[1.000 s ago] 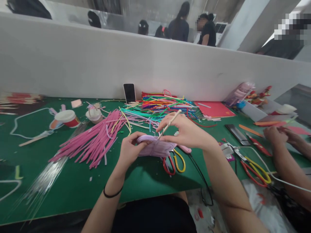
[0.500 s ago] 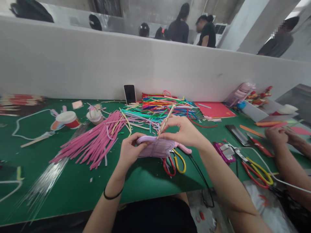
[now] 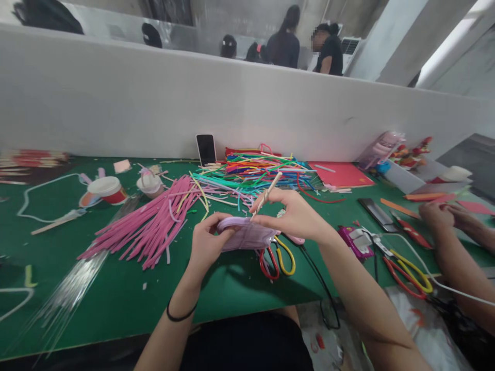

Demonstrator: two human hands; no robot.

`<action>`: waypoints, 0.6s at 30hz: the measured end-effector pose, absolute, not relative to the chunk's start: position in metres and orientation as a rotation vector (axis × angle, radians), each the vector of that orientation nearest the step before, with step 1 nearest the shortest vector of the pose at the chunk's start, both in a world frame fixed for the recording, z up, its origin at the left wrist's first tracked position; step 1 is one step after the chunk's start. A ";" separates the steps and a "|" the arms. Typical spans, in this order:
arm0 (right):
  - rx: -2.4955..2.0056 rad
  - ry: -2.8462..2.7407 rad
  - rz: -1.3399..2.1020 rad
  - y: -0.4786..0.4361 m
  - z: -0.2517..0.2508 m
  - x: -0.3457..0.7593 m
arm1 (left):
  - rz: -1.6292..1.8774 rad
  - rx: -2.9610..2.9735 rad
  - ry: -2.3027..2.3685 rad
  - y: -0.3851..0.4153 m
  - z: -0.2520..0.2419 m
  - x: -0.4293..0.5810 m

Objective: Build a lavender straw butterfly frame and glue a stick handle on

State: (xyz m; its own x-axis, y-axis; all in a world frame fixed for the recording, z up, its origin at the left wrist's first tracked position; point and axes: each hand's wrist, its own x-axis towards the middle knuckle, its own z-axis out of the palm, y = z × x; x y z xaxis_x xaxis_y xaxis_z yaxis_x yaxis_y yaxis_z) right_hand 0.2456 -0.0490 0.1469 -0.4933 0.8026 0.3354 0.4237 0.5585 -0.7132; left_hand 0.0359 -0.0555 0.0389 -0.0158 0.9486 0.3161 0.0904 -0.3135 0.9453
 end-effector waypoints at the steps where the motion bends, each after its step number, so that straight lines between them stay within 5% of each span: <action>1: -0.980 -2.125 0.742 -0.049 0.147 0.246 | 1.421 1.499 1.124 -0.055 0.038 0.036; 18: -1.001 -2.032 0.573 -0.050 0.141 0.241 | 1.427 1.524 1.126 -0.055 0.040 0.038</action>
